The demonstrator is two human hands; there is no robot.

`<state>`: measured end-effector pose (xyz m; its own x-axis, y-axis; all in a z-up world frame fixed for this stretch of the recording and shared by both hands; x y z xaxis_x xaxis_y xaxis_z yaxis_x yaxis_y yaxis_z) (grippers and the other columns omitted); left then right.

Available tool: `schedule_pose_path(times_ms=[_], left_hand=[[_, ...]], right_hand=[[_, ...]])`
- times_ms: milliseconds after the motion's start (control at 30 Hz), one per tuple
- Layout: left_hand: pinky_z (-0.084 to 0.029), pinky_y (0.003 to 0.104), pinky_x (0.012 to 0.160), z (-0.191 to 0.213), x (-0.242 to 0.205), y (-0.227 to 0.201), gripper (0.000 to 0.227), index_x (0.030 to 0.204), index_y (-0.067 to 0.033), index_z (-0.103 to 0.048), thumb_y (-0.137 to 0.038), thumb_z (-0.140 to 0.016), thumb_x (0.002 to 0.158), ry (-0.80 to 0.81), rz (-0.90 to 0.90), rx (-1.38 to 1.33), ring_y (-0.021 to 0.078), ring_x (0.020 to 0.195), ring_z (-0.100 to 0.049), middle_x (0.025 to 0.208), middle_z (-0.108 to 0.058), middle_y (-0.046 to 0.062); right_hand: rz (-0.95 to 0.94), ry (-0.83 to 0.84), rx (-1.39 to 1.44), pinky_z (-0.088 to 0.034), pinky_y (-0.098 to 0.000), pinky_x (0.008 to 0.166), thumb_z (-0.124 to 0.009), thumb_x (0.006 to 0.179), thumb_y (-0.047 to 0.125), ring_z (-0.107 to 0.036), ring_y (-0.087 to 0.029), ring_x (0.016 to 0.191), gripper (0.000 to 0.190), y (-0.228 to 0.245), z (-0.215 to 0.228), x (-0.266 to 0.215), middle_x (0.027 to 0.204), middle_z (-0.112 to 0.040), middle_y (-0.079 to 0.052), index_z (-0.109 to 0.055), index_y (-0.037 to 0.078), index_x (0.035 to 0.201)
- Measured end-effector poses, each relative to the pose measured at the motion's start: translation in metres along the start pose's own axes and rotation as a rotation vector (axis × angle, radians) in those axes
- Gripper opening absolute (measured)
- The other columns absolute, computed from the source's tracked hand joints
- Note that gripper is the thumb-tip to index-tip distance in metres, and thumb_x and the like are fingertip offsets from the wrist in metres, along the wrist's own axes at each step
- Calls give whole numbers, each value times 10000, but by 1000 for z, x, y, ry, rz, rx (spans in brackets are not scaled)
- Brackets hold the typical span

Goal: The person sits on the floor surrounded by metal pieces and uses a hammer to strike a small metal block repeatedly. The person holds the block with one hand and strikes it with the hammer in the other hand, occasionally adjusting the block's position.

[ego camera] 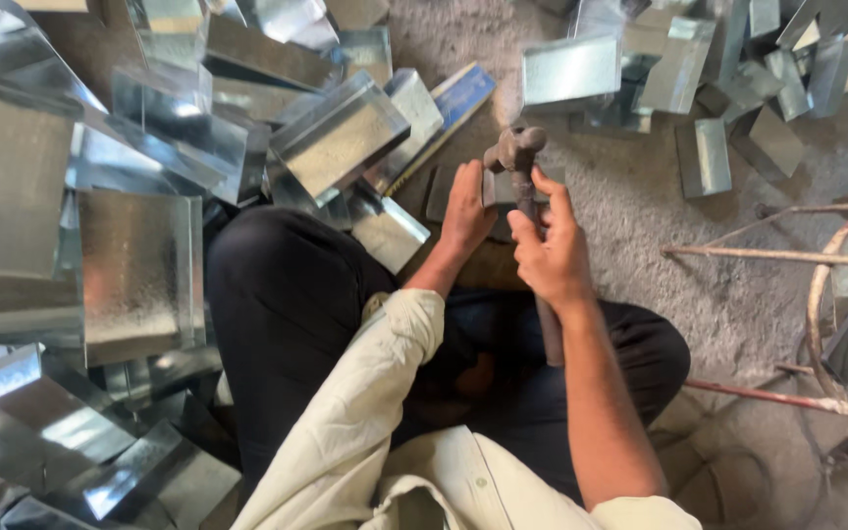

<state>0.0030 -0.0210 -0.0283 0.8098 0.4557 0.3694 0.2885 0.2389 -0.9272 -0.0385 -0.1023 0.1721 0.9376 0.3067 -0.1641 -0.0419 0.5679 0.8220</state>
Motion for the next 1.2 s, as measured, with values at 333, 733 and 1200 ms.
schedule_pose_path(times_ms=[333, 733, 1200], left_hand=[[-427, 503, 863, 0, -1, -8, 489, 1095, 19, -488, 117, -622, 635, 45, -57, 25, 459, 1005, -484, 1016, -500, 229], [-441, 462, 841, -4, 17, -38, 98, 966, -161, -630, -167, -628, 868, 166, -366, 1130, 268, 890, -554, 894, -561, 50], [-406, 508, 1022, 12, 14, -25, 293, 1174, -89, -617, -257, -602, 934, 48, -366, 964, 283, 1151, -569, 1222, -614, 97]], right_hand=[[-23, -47, 163, -379, -229, 380, -580, 1043, 125, -484, -36, 479, 523, -20, 6, -3, 739, -580, -21, -440, 137, 1547], [161, -305, 525, -350, -220, 400, -510, 1117, 151, -449, -51, 499, 455, -58, 58, -28, 832, -553, -29, -316, 170, 1528], [-248, -294, 540, -332, -247, 346, -582, 1051, 148, -426, -60, 442, 461, -197, -4, -10, 730, -516, -3, -385, 239, 1458]])
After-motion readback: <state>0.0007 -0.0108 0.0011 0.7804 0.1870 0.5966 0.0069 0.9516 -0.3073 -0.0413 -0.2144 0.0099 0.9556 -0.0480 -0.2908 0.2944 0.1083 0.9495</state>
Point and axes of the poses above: each hand's wrist, its own x-axis towards the middle knuckle, its own z-axis out of the back of the hand, y = z × x, the point moved 2 cm from there along x, towards the middle knuckle
